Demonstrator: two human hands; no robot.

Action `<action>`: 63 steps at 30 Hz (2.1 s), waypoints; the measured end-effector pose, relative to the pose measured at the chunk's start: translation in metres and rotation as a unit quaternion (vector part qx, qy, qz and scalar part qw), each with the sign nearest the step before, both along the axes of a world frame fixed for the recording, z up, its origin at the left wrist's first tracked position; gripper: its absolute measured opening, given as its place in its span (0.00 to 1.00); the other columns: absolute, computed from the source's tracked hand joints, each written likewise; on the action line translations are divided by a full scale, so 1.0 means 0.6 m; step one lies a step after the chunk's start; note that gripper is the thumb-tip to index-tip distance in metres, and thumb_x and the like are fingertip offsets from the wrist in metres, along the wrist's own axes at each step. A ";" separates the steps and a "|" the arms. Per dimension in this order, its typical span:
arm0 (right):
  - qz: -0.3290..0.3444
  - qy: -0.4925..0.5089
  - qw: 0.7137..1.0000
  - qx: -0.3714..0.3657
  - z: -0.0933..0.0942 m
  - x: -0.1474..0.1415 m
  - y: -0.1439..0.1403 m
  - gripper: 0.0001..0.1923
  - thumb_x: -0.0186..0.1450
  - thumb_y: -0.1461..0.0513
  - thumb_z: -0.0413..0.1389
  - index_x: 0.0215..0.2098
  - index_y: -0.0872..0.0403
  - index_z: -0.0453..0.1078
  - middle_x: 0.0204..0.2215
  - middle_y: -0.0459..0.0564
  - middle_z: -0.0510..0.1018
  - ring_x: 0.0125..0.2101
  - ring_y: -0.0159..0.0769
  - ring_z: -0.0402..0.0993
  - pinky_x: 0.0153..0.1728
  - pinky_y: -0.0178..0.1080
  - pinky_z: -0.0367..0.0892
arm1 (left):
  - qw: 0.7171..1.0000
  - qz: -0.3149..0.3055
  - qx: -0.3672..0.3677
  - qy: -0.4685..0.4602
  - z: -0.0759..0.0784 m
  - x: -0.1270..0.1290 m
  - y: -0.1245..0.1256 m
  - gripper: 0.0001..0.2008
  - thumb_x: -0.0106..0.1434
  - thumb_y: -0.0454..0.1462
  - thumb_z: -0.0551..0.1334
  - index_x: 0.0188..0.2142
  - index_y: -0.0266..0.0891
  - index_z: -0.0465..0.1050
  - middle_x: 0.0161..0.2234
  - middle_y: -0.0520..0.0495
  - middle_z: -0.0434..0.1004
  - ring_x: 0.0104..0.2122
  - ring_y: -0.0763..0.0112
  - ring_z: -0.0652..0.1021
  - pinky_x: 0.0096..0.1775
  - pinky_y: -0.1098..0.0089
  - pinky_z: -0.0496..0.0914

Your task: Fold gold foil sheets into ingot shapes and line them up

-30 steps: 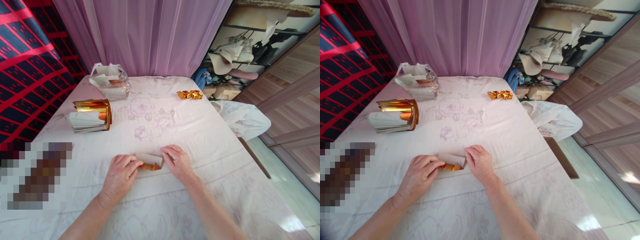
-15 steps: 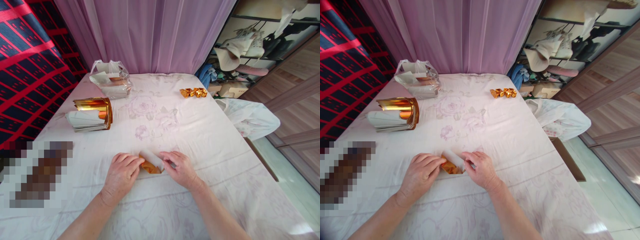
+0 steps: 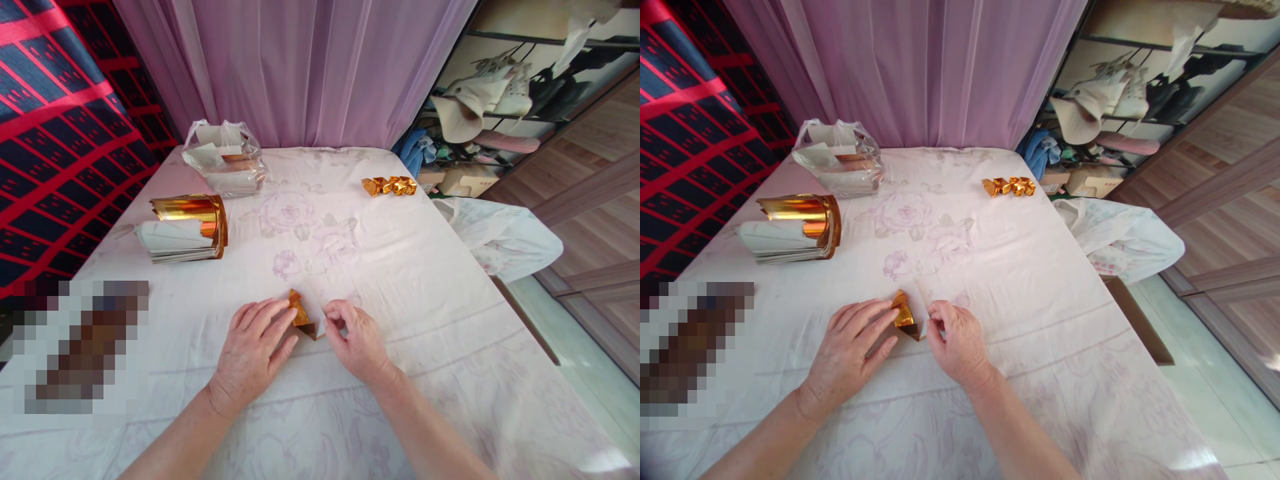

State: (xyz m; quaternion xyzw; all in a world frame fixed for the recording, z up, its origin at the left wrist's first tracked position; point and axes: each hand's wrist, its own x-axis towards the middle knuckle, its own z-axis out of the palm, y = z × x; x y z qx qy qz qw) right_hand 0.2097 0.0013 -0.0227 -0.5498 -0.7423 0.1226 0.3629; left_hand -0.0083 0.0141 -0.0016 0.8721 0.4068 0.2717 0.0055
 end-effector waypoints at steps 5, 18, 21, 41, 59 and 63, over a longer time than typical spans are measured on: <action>-0.026 -0.001 1.000 -0.005 0.001 -0.007 -0.003 0.05 0.65 0.67 0.50 0.36 0.50 0.65 0.25 0.43 0.77 0.25 0.32 0.74 0.30 0.35 0.65 | 0.997 -0.064 0.021 -0.040 0.012 0.022 -0.016 0.09 0.69 0.33 0.59 0.44 0.44 0.77 0.43 0.51 0.82 0.45 0.68 0.77 0.51 0.63 0.65; 0.046 -0.023 0.999 0.001 0.004 0.002 -0.005 0.13 0.64 0.69 0.50 0.40 0.51 0.74 0.33 0.48 0.80 0.34 0.37 0.76 0.38 0.39 0.70 | 0.998 -0.030 -0.021 0.043 -0.006 0.019 -0.014 0.13 0.71 0.38 0.55 0.48 0.41 0.77 0.47 0.47 0.81 0.50 0.60 0.74 0.53 0.57 0.62; 0.083 -0.016 0.996 -0.004 0.003 0.007 -0.007 0.20 0.61 0.72 0.48 0.44 0.51 0.74 0.37 0.50 0.80 0.37 0.37 0.76 0.41 0.40 0.72 | 0.998 -0.037 -0.020 0.053 -0.003 0.017 -0.012 0.13 0.71 0.38 0.54 0.48 0.40 0.77 0.47 0.46 0.81 0.49 0.59 0.74 0.52 0.56 0.62; 0.082 -0.190 0.975 0.083 0.031 0.010 -0.009 0.09 0.69 0.64 0.55 0.38 0.44 0.77 0.52 0.48 0.75 0.52 0.40 0.68 0.49 0.45 0.65 | 0.998 -0.044 -0.021 0.037 -0.004 0.016 -0.015 0.12 0.71 0.35 0.55 0.48 0.38 0.76 0.47 0.44 0.80 0.48 0.61 0.76 0.50 0.58 0.67; 0.053 -0.102 0.993 0.015 0.001 0.020 0.006 0.08 0.69 0.60 0.55 0.37 0.48 0.77 0.56 0.52 0.73 0.62 0.48 0.60 0.56 0.52 0.61 | 0.996 -0.051 -0.029 0.064 0.003 0.018 -0.017 0.12 0.70 0.33 0.55 0.48 0.41 0.75 0.46 0.47 0.79 0.48 0.62 0.75 0.50 0.59 0.64; 0.032 -0.099 0.995 -0.003 -0.004 0.017 0.010 0.06 0.67 0.59 0.56 0.35 0.49 0.76 0.56 0.52 0.73 0.62 0.49 0.60 0.56 0.52 0.61 | 0.996 -0.047 -0.030 0.072 0.001 0.018 -0.019 0.13 0.70 0.33 0.54 0.48 0.41 0.75 0.46 0.46 0.79 0.48 0.62 0.75 0.50 0.59 0.64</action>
